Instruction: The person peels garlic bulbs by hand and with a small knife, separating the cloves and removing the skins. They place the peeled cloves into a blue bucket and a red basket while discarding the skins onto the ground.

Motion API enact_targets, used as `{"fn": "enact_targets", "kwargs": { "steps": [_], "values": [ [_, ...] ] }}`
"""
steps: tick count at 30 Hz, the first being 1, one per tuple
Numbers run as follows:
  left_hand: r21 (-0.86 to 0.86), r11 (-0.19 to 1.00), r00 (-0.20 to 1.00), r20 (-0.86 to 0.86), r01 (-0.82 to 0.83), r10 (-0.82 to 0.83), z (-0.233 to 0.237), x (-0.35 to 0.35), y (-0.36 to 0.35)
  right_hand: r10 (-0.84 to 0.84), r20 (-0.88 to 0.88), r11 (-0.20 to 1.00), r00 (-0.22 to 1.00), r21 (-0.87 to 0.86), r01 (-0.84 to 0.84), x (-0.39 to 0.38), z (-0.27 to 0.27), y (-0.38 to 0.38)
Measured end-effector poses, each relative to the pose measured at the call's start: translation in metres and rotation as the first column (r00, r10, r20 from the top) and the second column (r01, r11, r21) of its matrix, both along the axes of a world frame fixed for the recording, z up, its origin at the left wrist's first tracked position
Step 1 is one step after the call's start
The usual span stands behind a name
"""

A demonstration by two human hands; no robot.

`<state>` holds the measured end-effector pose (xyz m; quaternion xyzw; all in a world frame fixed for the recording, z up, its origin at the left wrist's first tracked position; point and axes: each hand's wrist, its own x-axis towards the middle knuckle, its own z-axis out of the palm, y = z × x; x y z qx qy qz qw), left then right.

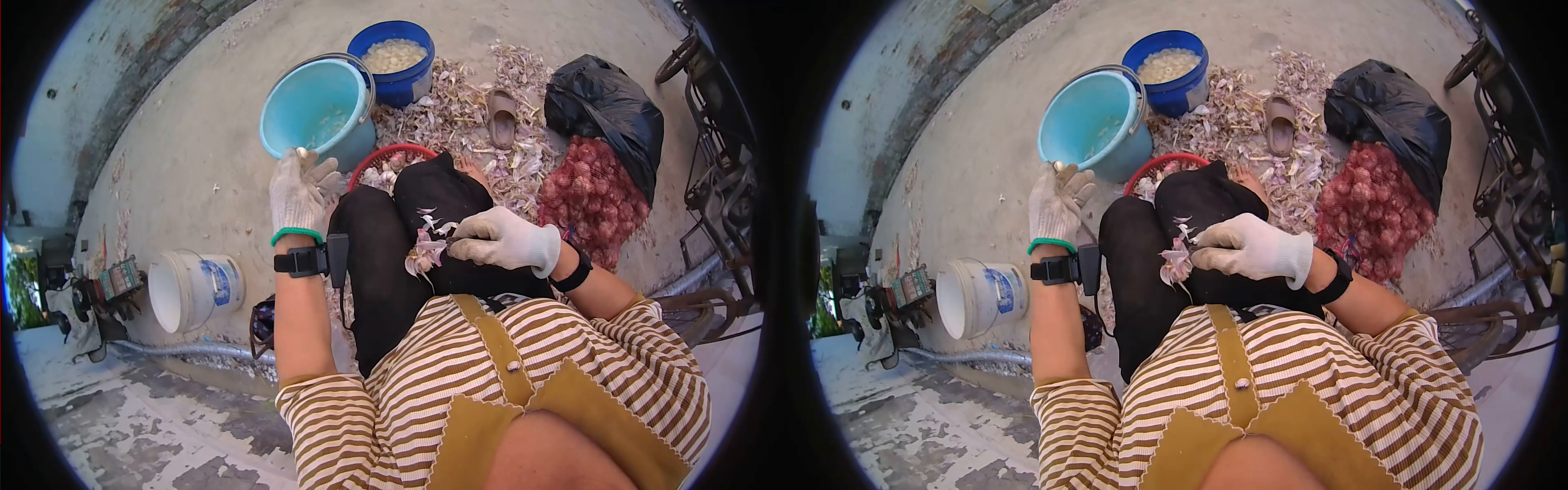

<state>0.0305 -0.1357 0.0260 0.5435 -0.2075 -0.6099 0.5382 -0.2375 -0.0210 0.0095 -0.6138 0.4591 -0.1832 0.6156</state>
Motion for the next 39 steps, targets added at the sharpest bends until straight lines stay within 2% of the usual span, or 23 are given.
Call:
{"fn": "enact_targets", "kwargs": {
  "steps": [1,2,3,6,8,10,13,16,18,21,22,23,24,25,26,28,31,32,34,36,37,38,39],
  "values": [
    [0.003,1.0,1.0,0.0,0.0,0.0,-0.005,0.008,-0.008,0.041,-0.056,0.992,0.998,-0.117,-0.047,0.0,-0.005,0.0],
    [-0.041,0.996,0.892,0.45,0.078,-0.052,-0.015,0.018,-0.018,0.037,-0.056,0.992,0.998,-0.115,-0.044,-0.001,-0.006,-0.001],
    [-0.044,0.984,0.592,0.803,0.175,-0.069,-0.016,0.019,-0.021,0.02,-0.108,0.992,0.994,-0.123,-0.033,-0.003,-0.006,0.0],
    [0.037,0.908,0.456,0.856,0.418,-0.245,-0.031,0.016,0.017,-0.025,-0.201,1.0,0.979,0.008,0.027,-0.011,-0.013,0.007],
    [0.01,0.727,0.306,0.903,0.687,-0.302,-0.036,-0.001,0.063,-0.019,-0.204,1.0,0.979,-0.008,0.018,-0.014,-0.016,0.007],
    [0.227,0.411,-0.178,0.972,0.883,-0.155,-0.019,-0.03,0.104,0.006,-0.236,1.0,0.972,0.005,-0.005,-0.013,-0.01,0.007],
    [0.324,0.455,-0.329,0.942,0.829,-0.07,-0.034,-0.05,0.133,0.054,-0.246,0.999,0.968,0.017,-0.051,-0.008,-0.008,0.004],
    [0.446,0.425,-0.455,0.886,0.788,-0.088,-0.05,-0.048,0.118,0.045,-0.238,0.986,0.97,-0.148,-0.081,-0.008,-0.011,0.007],
    [0.396,0.455,-0.419,0.907,0.798,-0.055,-0.058,-0.05,0.111,0.043,-0.203,0.986,0.978,-0.147,-0.074,-0.008,-0.01,0.009],
    [0.262,0.568,-0.164,0.962,0.78,-0.219,-0.047,-0.045,0.104,0.019,-0.211,0.998,0.977,-0.056,-0.032,-0.012,-0.009,0.017],
    [0.262,0.65,0.033,0.914,0.714,-0.405,-0.041,-0.04,0.101,0.013,-0.21,0.998,0.978,-0.058,-0.026,-0.014,-0.007,0.018],
    [0.081,0.675,0.419,0.729,0.734,-0.542,-0.039,-0.03,0.098,0.051,-0.276,0.999,0.96,0.009,-0.051,-0.016,-0.003,0.019],
    [-0.087,0.733,0.702,0.384,0.674,-0.6,-0.038,-0.023,0.096,0.095,-0.339,0.994,0.936,0.075,-0.074,-0.017,-0.001,0.019],
    [-0.088,0.777,0.762,0.293,0.623,-0.578,-0.017,-0.023,0.102,0.098,-0.338,0.995,0.936,0.068,-0.079,-0.017,-0.006,0.02],
    [-0.092,0.78,0.764,0.299,0.619,-0.571,-0.011,-0.022,0.105,0.031,-0.293,0.999,0.956,-0.025,-0.039,-0.017,-0.016,0.022],
    [-0.297,0.803,0.81,-0.134,0.516,-0.57,-0.005,-0.024,0.113,-0.027,-0.238,0.993,0.971,-0.117,-0.001,-0.012,-0.01,0.02],
    [-0.408,0.782,0.801,-0.175,0.471,-0.573,-0.009,-0.035,0.125,-0.231,0.184,0.945,0.955,0.276,0.176,0.001,0.008,0.013],
    [-0.441,0.78,0.791,-0.217,0.443,-0.572,-0.011,-0.038,0.129,-0.237,0.183,0.945,0.954,0.273,0.182,0.009,0.007,0.013],
    [-0.438,0.777,0.787,-0.214,0.452,-0.579,-0.014,-0.041,0.135,-0.177,0.486,0.98,0.856,0.009,0.198,0.028,-0.002,0.013],
    [-0.423,0.816,0.789,-0.299,0.394,-0.537,-0.015,-0.044,0.14,-0.159,0.479,0.983,0.863,0.0,0.181,0.035,-0.004,0.014],
    [-0.305,0.864,0.877,-0.144,0.401,-0.458,-0.02,-0.042,0.139,-0.189,0.47,0.971,0.862,-0.044,0.236,0.041,-0.009,0.014],
    [-0.301,0.867,0.879,-0.146,0.398,-0.454,-0.02,-0.043,0.139,-0.22,0.462,0.954,0.859,-0.082,0.288,0.043,-0.013,0.012],
    [-0.262,0.864,0.892,-0.024,0.431,-0.452,-0.011,-0.045,0.141,-0.274,0.44,0.962,0.855,0.121,0.246,0.041,-0.002,0.01]
  ]
}}
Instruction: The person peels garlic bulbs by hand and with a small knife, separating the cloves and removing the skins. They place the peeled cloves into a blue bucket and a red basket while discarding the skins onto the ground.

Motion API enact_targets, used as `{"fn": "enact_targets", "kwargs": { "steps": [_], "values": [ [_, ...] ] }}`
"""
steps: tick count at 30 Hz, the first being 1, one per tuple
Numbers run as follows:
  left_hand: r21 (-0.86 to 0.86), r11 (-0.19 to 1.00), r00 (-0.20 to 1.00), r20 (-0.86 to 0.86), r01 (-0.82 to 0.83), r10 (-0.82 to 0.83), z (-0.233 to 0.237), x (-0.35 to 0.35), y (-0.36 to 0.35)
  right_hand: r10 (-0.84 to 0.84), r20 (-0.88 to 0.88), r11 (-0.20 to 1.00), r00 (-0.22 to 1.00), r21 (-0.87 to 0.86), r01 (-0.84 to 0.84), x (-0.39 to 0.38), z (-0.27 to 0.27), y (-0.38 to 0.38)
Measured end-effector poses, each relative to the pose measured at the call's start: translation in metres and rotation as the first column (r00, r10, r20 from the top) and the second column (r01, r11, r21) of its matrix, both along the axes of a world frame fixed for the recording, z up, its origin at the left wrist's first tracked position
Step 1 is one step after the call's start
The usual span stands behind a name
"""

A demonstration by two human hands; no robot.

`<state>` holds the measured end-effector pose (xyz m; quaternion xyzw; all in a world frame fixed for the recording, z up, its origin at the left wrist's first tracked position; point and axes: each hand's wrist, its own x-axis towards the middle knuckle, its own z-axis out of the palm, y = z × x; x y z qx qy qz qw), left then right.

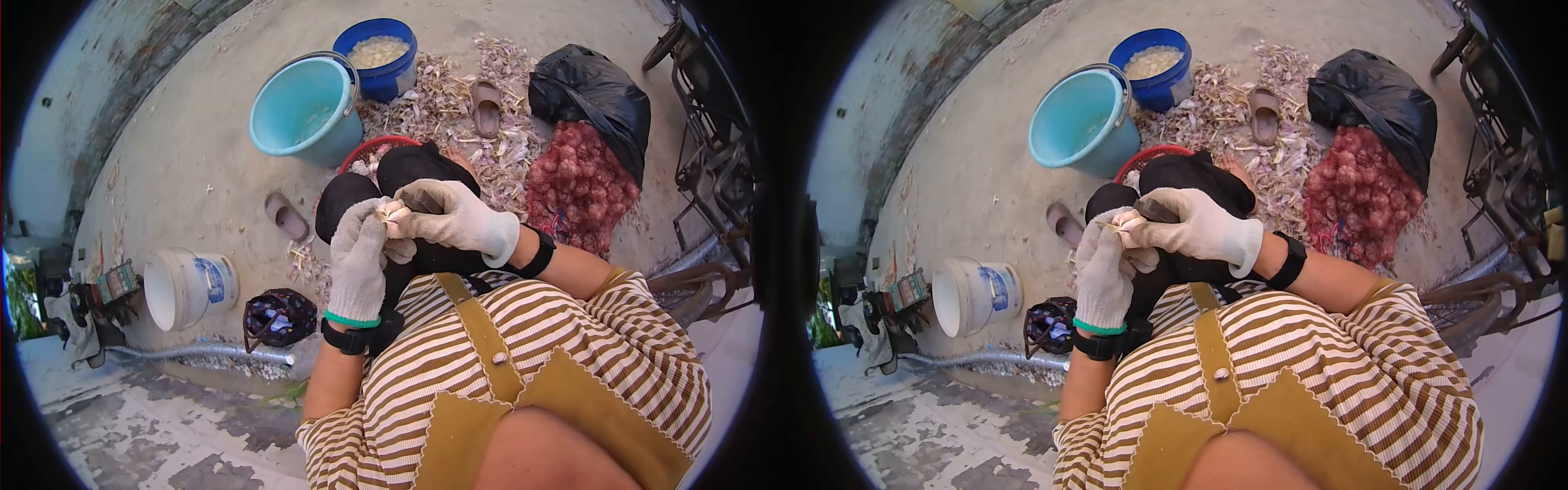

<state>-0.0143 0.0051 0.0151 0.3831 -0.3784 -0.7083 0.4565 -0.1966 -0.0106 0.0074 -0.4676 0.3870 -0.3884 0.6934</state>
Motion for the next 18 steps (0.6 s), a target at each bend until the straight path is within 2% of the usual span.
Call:
{"fn": "enact_targets", "kwargs": {
  "steps": [1,3,5,7,9,10,12,16,17,18],
  "values": [
    [-0.018,1.0,0.992,0.128,-0.003,0.005,0.005,-0.002,0.001,0.04,0.035,0.979,0.999,0.199,-0.046,-0.003,0.011,-0.003],
    [-0.046,0.998,0.996,0.084,-0.037,0.041,0.005,-0.008,0.002,0.004,0.093,0.978,0.996,0.206,-0.023,0.0,0.007,-0.004],
    [-0.067,0.996,0.993,0.097,-0.054,0.06,0.003,-0.008,0.001,0.077,0.234,0.968,0.969,0.216,-0.129,-0.005,0.002,-0.005],
    [-0.042,0.998,0.995,0.086,-0.052,0.056,0.006,-0.005,0.0,0.109,0.235,0.968,0.966,0.197,-0.157,-0.008,0.003,-0.005],
    [0.009,1.0,0.972,0.233,0.0,-0.002,0.009,-0.002,0.001,0.131,0.127,0.936,0.983,0.311,-0.165,-0.012,0.008,-0.006],
    [0.009,1.0,0.972,0.233,-0.003,0.0,0.007,-0.001,0.002,0.134,0.127,0.935,0.983,0.311,-0.168,-0.008,0.008,-0.005],
    [-0.088,0.996,0.939,0.342,-0.014,0.043,0.004,0.0,0.003,0.068,0.029,0.996,0.997,0.061,-0.07,0.001,0.007,-0.002],
    [-0.133,0.989,0.925,0.366,-0.058,0.103,0.004,-0.001,0.005,0.105,-0.022,0.99,0.994,0.101,-0.102,-0.001,0.001,-0.004],
    [-0.442,0.897,0.834,0.501,0.016,0.232,-0.003,0.004,0.001,0.053,-0.04,0.996,0.998,-0.072,-0.056,0.002,-0.005,-0.002],
    [-0.683,0.715,0.723,0.568,0.148,0.393,-0.008,0.007,0.0,-0.002,-0.049,0.97,0.999,-0.243,-0.01,0.004,-0.008,0.0]
  ]
}}
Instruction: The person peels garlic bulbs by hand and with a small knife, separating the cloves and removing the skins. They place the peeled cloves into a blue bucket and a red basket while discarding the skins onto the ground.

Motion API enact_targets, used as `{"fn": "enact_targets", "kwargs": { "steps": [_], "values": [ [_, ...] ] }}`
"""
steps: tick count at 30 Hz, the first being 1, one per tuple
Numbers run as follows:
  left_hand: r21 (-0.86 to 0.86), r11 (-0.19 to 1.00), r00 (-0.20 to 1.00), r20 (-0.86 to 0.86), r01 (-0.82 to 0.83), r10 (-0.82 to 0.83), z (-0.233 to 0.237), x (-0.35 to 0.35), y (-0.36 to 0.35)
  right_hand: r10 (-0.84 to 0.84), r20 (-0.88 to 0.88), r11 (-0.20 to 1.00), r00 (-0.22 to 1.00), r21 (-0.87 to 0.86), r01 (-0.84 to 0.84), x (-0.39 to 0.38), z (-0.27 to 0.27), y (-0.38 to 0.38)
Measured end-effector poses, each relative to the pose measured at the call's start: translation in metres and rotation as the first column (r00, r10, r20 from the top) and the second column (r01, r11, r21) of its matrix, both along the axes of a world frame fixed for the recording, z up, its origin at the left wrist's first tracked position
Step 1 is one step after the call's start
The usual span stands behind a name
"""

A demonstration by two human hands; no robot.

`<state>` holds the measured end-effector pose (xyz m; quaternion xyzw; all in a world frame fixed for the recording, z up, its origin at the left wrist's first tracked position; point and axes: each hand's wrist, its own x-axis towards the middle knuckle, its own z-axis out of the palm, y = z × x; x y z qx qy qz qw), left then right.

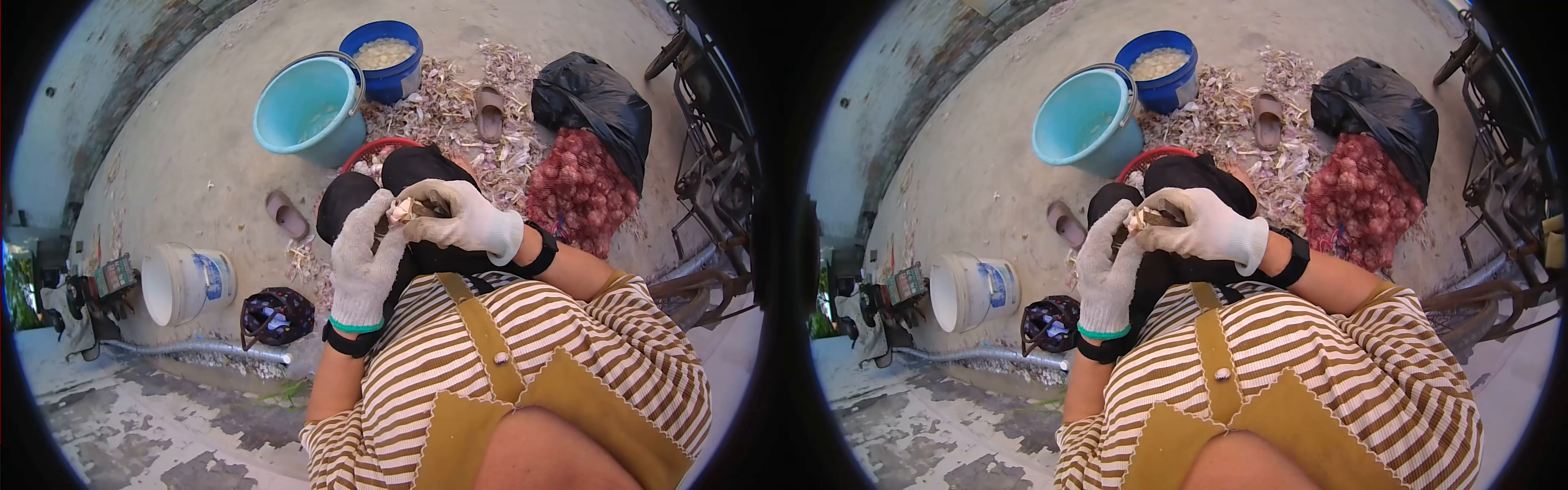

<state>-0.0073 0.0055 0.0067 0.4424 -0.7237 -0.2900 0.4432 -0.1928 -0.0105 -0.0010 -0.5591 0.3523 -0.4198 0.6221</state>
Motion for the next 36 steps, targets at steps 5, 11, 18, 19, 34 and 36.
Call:
{"fn": "enact_targets", "kwargs": {
  "steps": [5,11,18,19,34,36],
  "values": [
    [0.063,0.997,0.995,-0.091,0.048,-0.042,-0.009,-0.002,0.002,-0.016,-0.322,0.963,0.947,-0.259,-0.072,-0.009,0.012,0.004],
    [0.41,0.909,0.929,-0.359,0.067,0.093,-0.001,-0.01,0.014,0.033,-0.094,0.989,0.995,0.144,-0.02,-0.003,0.019,0.009],
    [0.424,0.898,0.831,-0.538,0.12,0.143,0.006,-0.012,0.013,0.104,0.007,0.923,0.995,0.372,-0.099,-0.008,0.029,0.0],
    [0.424,0.897,0.83,-0.539,0.121,0.143,0.006,-0.007,0.011,0.134,0.032,0.901,0.99,0.412,-0.135,-0.01,0.028,-0.002],
    [0.105,0.992,0.997,-0.017,0.072,-0.071,-0.007,0.0,0.003,-0.017,-0.058,0.889,0.998,0.455,0.042,0.003,0.017,0.002],
    [0.289,0.955,0.973,-0.231,0.069,0.0,-0.007,-0.006,0.006,-0.04,-0.047,0.869,0.998,0.491,0.058,0.003,0.018,0.002]
  ]
}}
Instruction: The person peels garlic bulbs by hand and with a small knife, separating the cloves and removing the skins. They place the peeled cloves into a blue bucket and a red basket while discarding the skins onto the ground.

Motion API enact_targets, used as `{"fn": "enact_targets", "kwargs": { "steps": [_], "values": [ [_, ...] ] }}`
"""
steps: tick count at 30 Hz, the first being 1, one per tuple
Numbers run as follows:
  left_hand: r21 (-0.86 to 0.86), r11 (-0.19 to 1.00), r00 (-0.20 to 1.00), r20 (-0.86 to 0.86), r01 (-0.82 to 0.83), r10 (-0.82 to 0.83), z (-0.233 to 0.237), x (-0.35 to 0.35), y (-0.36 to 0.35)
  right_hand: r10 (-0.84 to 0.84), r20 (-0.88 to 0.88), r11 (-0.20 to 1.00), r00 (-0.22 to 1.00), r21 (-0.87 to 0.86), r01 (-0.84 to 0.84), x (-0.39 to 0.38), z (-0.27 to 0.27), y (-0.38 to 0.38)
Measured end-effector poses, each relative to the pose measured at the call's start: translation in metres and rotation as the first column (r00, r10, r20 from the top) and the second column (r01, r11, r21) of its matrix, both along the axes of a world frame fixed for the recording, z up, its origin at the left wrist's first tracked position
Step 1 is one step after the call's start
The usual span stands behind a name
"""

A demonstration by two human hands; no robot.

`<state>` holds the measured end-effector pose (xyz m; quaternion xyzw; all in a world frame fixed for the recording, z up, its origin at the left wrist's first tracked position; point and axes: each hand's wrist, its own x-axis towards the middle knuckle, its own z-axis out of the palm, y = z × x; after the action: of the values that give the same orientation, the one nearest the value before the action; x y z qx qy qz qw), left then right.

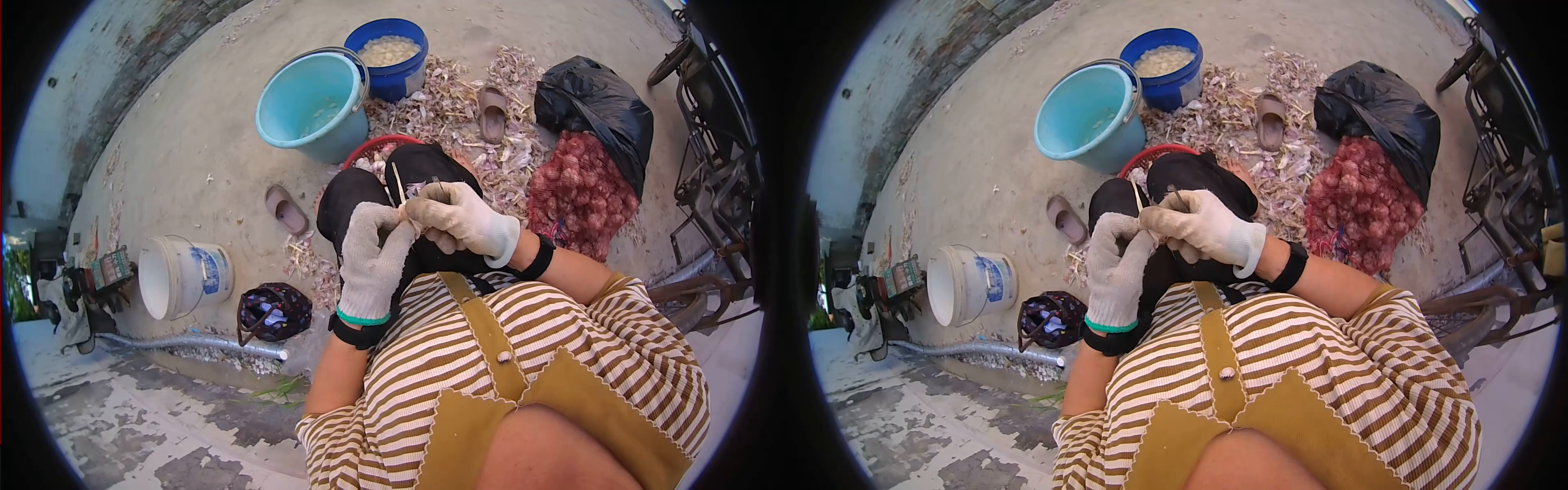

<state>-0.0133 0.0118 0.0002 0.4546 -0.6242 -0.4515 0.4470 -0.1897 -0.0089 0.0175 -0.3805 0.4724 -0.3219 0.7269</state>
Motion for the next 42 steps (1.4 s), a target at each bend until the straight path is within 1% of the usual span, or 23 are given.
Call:
{"fn": "enact_targets", "kwargs": {
  "steps": [1,3,5,7,9,11,12,14,15,17,18,19,21,23,25,26,28,32,35,37,38,41,42],
  "values": [
    [0.205,0.978,0.978,-0.201,-0.021,0.063,0.004,-0.004,0.001,0.036,0.054,0.999,0.998,0.004,-0.036,-0.001,0.0,0.0],
    [0.226,0.974,0.964,-0.255,-0.018,0.077,0.022,-0.012,0.004,0.065,0.106,0.998,0.992,0.006,-0.066,-0.007,-0.002,-0.005],
    [0.246,0.969,0.946,-0.308,-0.021,0.098,0.028,-0.01,0.005,0.225,0.122,0.974,0.967,0.007,-0.228,-0.01,-0.007,-0.009],
    [0.315,0.938,0.961,-0.269,0.145,-0.058,0.026,-0.001,0.003,0.231,0.079,0.973,0.97,-0.001,-0.231,-0.008,-0.005,-0.008],
    [0.337,0.931,0.961,-0.272,0.143,-0.049,0.026,-0.002,0.002,0.199,0.07,0.98,0.978,-0.038,-0.196,-0.006,-0.003,-0.006],
    [0.226,0.969,0.983,-0.174,0.102,-0.063,0.018,-0.003,0.003,0.184,0.06,0.983,0.981,-0.03,-0.183,-0.006,-0.004,-0.005],
    [0.226,0.969,0.983,-0.172,0.1,-0.062,0.011,-0.002,0.003,0.168,0.049,0.986,0.985,-0.025,-0.167,-0.005,-0.005,-0.005],
    [0.06,0.998,0.999,-0.028,0.034,-0.033,-0.004,-0.002,0.002,0.142,0.006,0.99,0.99,-0.022,-0.142,-0.005,-0.005,-0.004],
    [0.058,0.998,0.999,-0.027,0.036,-0.035,-0.006,-0.004,0.002,0.113,-0.04,0.993,0.993,-0.018,-0.114,-0.005,-0.005,-0.004],
    [0.108,0.991,0.996,-0.025,-0.084,0.087,-0.008,-0.008,0.004,0.076,0.005,0.997,0.997,-0.017,-0.076,-0.006,-0.005,-0.003],
    [0.227,0.97,0.992,-0.072,-0.081,0.1,0.004,-0.01,0.006,0.041,0.049,0.999,0.998,-0.011,-0.041,-0.007,-0.006,-0.002],
    [0.228,0.97,0.992,-0.073,-0.081,0.1,0.011,-0.012,0.005,0.041,0.048,0.999,0.998,-0.01,-0.041,-0.007,-0.006,-0.002],
    [0.413,0.911,0.954,-0.273,-0.004,0.127,0.018,-0.011,0.003,-0.046,0.099,0.999,0.994,0.01,0.045,-0.007,-0.005,-0.001],
    [0.418,0.908,0.961,-0.264,0.033,0.087,0.012,-0.003,-0.001,-0.034,0.029,0.999,0.999,-0.019,0.034,-0.008,-0.004,-0.002],
    [0.508,0.847,0.892,-0.44,0.156,0.1,0.011,0.001,-0.005,0.01,0.029,0.997,1.0,-0.071,-0.008,-0.009,-0.003,-0.001],
    [0.507,0.848,0.892,-0.441,0.157,0.098,0.012,0.0,-0.004,0.009,0.029,0.997,1.0,-0.073,-0.007,-0.01,-0.004,-0.001],
    [0.496,0.853,0.954,-0.3,0.161,-0.006,0.022,-0.004,-0.004,-0.014,-0.047,0.985,0.999,-0.173,0.006,-0.011,-0.006,-0.003],
    [0.495,0.854,0.962,-0.27,0.163,-0.027,0.023,-0.007,-0.01,-0.022,-0.041,0.965,0.999,-0.263,0.011,-0.013,-0.011,-0.002],
    [0.531,0.827,0.948,-0.318,0.187,-0.01,0.018,-0.004,-0.011,-0.027,-0.035,0.969,0.999,-0.247,0.018,-0.012,-0.01,0.0],
    [0.516,0.811,0.84,-0.539,0.276,0.058,0.01,-0.001,-0.011,-0.118,0.003,0.956,0.993,-0.27,0.114,-0.01,-0.011,0.001],
    [0.492,0.833,0.803,-0.587,0.252,0.104,0.005,0.0,-0.012,-0.117,0.004,0.956,0.993,-0.271,0.114,-0.01,-0.011,0.001],
    [0.467,0.853,0.739,-0.656,0.235,0.155,0.004,0.008,-0.015,-0.092,-0.014,0.95,0.996,-0.301,0.084,-0.018,-0.013,0.0],
    [0.441,0.879,0.738,-0.652,0.179,0.177,0.005,0.01,-0.017,0.079,-0.27,0.904,0.96,-0.386,-0.183,-0.023,-0.015,0.0]
  ]
}}
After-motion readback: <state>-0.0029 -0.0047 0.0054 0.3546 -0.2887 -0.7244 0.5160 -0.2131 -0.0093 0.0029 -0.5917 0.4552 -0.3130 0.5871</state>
